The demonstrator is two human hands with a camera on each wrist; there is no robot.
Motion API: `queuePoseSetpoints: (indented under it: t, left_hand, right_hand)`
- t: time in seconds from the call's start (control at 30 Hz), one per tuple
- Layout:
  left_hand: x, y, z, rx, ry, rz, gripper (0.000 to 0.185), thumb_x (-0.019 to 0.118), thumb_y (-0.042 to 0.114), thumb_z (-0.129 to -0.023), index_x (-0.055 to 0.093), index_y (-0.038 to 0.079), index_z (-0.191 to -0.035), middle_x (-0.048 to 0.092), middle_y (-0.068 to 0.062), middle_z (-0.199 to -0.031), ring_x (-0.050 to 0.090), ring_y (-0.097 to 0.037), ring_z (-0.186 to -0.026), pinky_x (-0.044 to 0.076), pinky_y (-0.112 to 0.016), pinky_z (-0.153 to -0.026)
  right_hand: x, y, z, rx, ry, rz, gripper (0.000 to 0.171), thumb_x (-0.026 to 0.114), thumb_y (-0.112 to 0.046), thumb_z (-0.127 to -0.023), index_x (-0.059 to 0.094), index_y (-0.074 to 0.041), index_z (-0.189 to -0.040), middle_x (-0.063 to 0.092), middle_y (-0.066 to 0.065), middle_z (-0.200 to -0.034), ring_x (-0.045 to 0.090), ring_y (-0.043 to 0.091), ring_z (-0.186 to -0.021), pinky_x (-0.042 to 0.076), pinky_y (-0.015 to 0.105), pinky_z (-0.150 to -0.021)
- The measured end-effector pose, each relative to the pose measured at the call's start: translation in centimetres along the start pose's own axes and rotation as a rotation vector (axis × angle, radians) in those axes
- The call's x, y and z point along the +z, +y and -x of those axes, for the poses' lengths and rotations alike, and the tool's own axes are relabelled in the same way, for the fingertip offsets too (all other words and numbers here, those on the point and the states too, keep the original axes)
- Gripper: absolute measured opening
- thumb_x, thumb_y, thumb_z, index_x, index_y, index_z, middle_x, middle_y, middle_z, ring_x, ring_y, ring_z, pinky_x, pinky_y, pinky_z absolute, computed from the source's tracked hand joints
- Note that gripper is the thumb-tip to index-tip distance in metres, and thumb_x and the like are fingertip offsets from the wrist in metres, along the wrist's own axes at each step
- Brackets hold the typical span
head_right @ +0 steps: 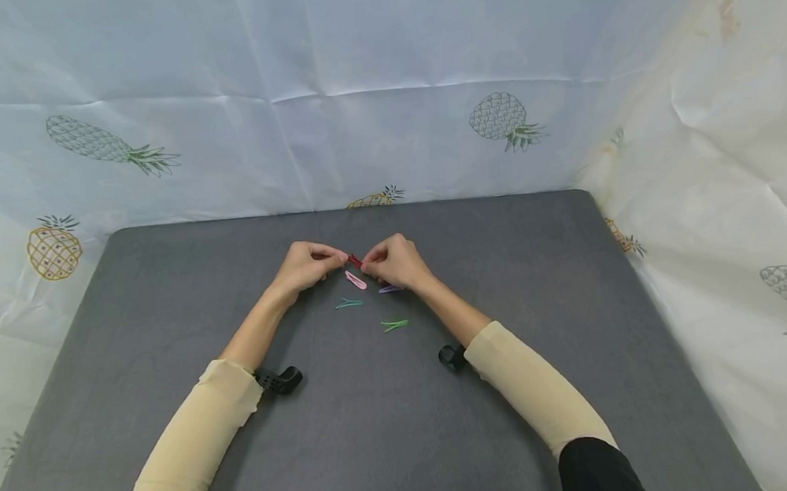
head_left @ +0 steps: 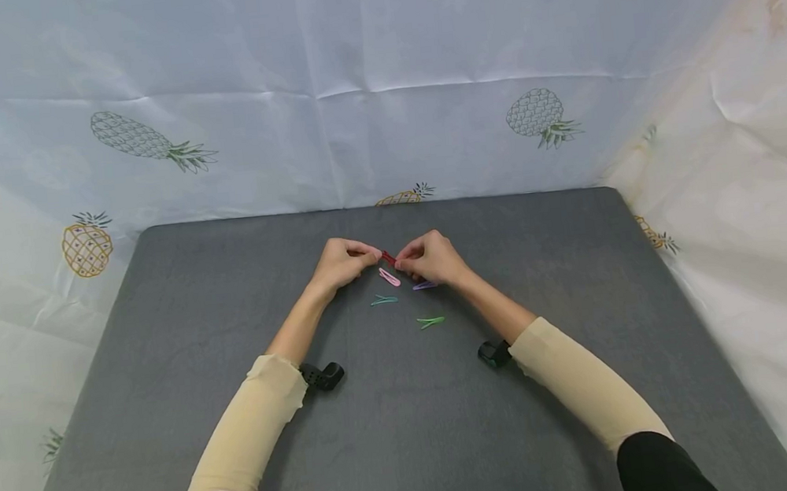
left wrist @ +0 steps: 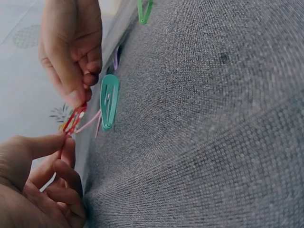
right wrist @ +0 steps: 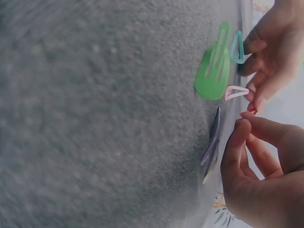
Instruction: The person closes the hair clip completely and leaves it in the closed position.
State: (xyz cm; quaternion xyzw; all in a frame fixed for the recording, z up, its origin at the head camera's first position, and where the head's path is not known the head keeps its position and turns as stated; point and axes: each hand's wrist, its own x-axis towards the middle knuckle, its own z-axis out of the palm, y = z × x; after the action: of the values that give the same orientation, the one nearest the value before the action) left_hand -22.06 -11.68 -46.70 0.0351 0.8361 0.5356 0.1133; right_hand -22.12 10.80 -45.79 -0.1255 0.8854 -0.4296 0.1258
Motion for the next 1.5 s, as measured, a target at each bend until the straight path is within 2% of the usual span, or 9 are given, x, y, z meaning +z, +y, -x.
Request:
queuePoseSetpoints:
  t: [0.37,0.63,0.77,0.87,1.03,1.27,1.4,1.5]
  left_hand:
    - [-0.2,0.6,0.0,0.002,-0.01,0.047,0.027,0.075,0.026,-0.104,0.083,0.006,-0.119,0.08,-0.013,-0.109,0.058,-0.011,-0.073,0.048,-0.026,-0.068]
    - [-0.1,1.0,-0.1,0.019,-0.013,0.084,0.026,0.076,0.025,-0.104,0.083,0.005,-0.119,0.081,-0.012,-0.11,0.06,-0.013,-0.072,0.048,-0.027,-0.068]
    - [0.0,1.3,0.0,0.019,-0.012,0.094,0.024,0.076,0.023,-0.104,0.083,0.004,-0.116,0.081,-0.012,-0.11,0.062,-0.015,-0.073,0.048,-0.027,-0.068]
    - [0.1,1.6,0.0,0.029,-0.017,0.091,0.022,0.075,0.021,-0.104,0.082,0.003,-0.115,0.08,-0.012,-0.109,0.063,-0.019,-0.076,0.047,-0.027,-0.068]
    - [0.1,1.9,0.0,0.041,-0.018,0.084,0.02,0.074,0.02,-0.105,0.081,0.003,-0.113,0.078,-0.012,-0.106,0.063,-0.022,-0.076,0.044,-0.025,-0.066]
    - [0.1,1.9,0.2,0.035,-0.03,0.094,0.02,0.07,0.018,-0.107,0.079,0.002,-0.114,0.077,-0.015,-0.11,0.06,-0.013,-0.072,0.043,-0.026,-0.067]
    - [0.2,1.7,0.2,0.027,-0.016,0.094,0.021,0.071,0.019,-0.107,0.08,0.002,-0.115,0.077,-0.015,-0.111,0.059,-0.01,-0.069,0.042,-0.026,-0.066]
    - [0.3,1.5,0.1,0.035,0.0,0.087,0.021,0.072,0.019,-0.106,0.081,0.002,-0.115,0.078,-0.016,-0.11,0.059,-0.01,-0.068,0.041,-0.026,-0.065]
  right_hand:
    - [-1.0,-0.4,-0.3,-0.06,0.009,0.029,0.016,0.073,-0.012,-0.103,0.084,-0.001,-0.105,0.082,0.02,-0.094,0.072,0.013,-0.068,0.055,0.023,-0.063]
    - [-1.4,-0.5,-0.2,-0.084,0.024,0.015,0.017,0.069,-0.01,-0.106,0.082,0.002,-0.107,0.081,0.021,-0.097,0.077,0.029,-0.078,0.05,0.021,-0.063]
    - [-1.4,-0.5,-0.2,-0.075,0.031,-0.021,0.018,0.068,-0.01,-0.107,0.08,0.003,-0.11,0.081,0.021,-0.096,0.077,0.027,-0.079,0.057,0.025,-0.068]
    - [-1.4,-0.5,-0.2,-0.066,0.025,-0.069,0.02,0.066,-0.009,-0.108,0.078,0.006,-0.114,0.08,0.022,-0.098,0.079,0.025,-0.082,0.065,0.034,-0.077]
    - [-1.4,-0.4,-0.2,-0.059,0.004,-0.13,0.022,0.063,-0.007,-0.11,0.074,0.011,-0.118,0.079,0.025,-0.102,0.08,0.031,-0.09,0.067,0.044,-0.087]
    - [-1.3,-0.4,-0.1,-0.081,-0.025,-0.155,0.022,0.063,-0.005,-0.109,0.074,0.01,-0.119,0.079,0.025,-0.103,0.08,0.028,-0.09,0.066,0.043,-0.088]
    - [-1.3,-0.4,-0.1,-0.086,-0.022,-0.149,0.021,0.064,-0.006,-0.109,0.075,0.01,-0.118,0.079,0.024,-0.102,0.08,0.032,-0.091,0.066,0.043,-0.087]
    - [-1.2,-0.3,-0.1,-0.077,-0.011,-0.151,0.02,0.064,-0.005,-0.109,0.075,0.01,-0.116,0.079,0.024,-0.101,0.08,0.03,-0.089,0.066,0.044,-0.086]
